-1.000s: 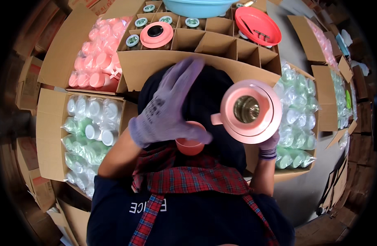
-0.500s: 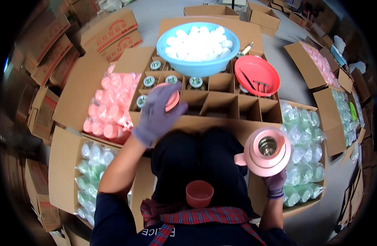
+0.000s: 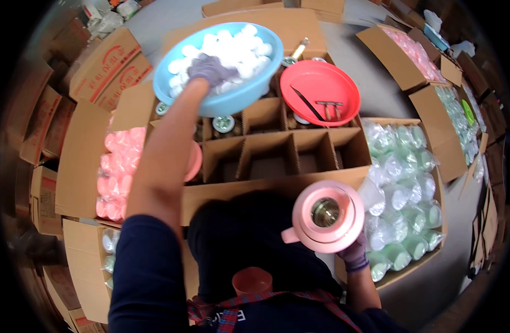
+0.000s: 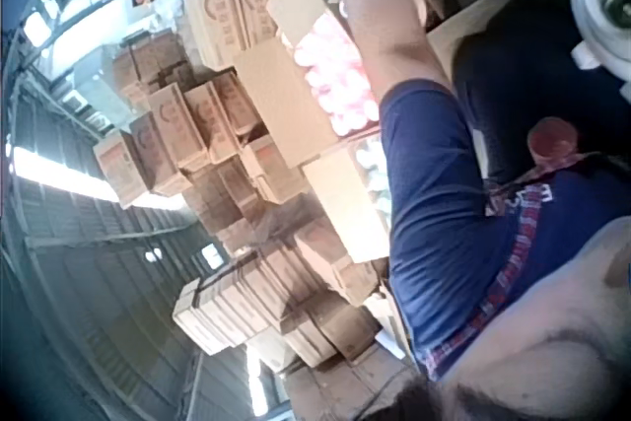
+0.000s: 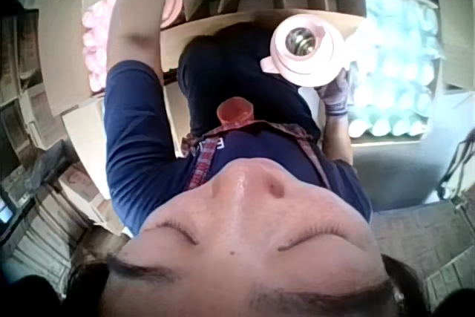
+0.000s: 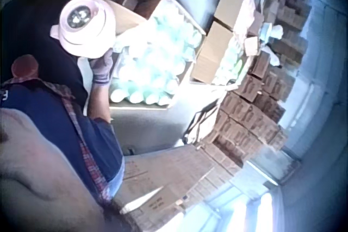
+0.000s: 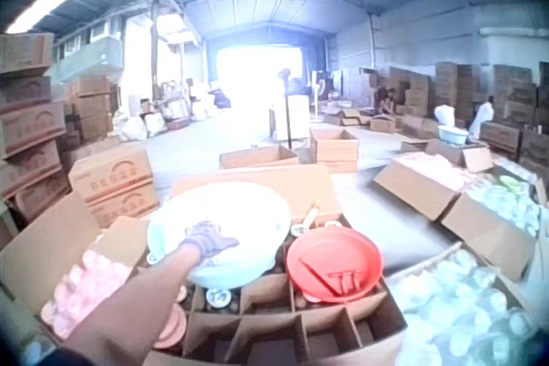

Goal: The person assembles thermos flasks by inserting inner liners into outer bodies, adding seals, and screwing on lids. They then wrap each completed unit in a plastic bag and place it into a cardboard box. The process is repeated for multiple units of different colors.

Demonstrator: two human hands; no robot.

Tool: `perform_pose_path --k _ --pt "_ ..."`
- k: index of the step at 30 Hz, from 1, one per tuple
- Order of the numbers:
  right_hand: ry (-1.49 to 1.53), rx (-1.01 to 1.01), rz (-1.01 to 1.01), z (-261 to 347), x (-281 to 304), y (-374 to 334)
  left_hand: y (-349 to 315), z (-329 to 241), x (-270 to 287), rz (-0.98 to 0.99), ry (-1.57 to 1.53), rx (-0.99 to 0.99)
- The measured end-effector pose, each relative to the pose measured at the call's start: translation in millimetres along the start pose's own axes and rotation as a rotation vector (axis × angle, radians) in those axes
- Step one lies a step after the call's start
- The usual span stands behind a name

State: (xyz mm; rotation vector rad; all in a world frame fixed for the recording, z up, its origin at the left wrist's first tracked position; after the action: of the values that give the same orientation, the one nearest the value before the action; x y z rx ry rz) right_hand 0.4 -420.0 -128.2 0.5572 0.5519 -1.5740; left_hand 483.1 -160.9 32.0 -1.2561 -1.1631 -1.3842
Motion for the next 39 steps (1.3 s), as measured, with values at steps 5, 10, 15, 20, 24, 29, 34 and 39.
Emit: perform_pose_path --k 5,10,15,20,24,29,34,39 --pt "0.243 -0.130 -0.234 -13 24 -5 -181 -32 70 0.127 -1.062 -0.710" --pt "0.177 -0.112 0.046 -2 8 -1 -340 -63 109 0.038 -0.801 -1.106" --pt "-0.100 0.015 -0.075 14 4 -16 -366 -52 104 -0.163 -0.647 -0.932" --pt "-0.277 0.085 -0.116 21 -4 -39 -371 -42 90 -0.033 -0.889 -0.680" --pt "-0.421 0.136 -0.172 27 -27 -44 -379 -50 79 -0.359 -0.876 -0.823" --pt "-0.397 0.098 -0.196 21 -28 -37 -401 -49 36 -0.412 -1.397 -0.581" --pt "-0.114 0.023 -0.251 22 -1 -43 -446 25 35 -0.295 -0.602 -0.572" --pt "-0.096 0.012 -0.179 19 35 -75 -541 -5 -26 0.107 -0.514 -0.530"
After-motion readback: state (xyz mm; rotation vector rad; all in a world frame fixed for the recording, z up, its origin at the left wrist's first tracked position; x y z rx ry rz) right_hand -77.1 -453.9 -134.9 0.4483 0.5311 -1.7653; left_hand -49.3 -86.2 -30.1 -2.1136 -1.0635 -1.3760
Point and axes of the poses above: each hand's wrist, its own y-axis towards the middle knuckle, its own x-axis out of the back of the hand, z = x × y, the point moved 5 cm from there along y, towards the middle knuckle, and after that the axes turned 2 degrees about -z, right-handed, at the moved point
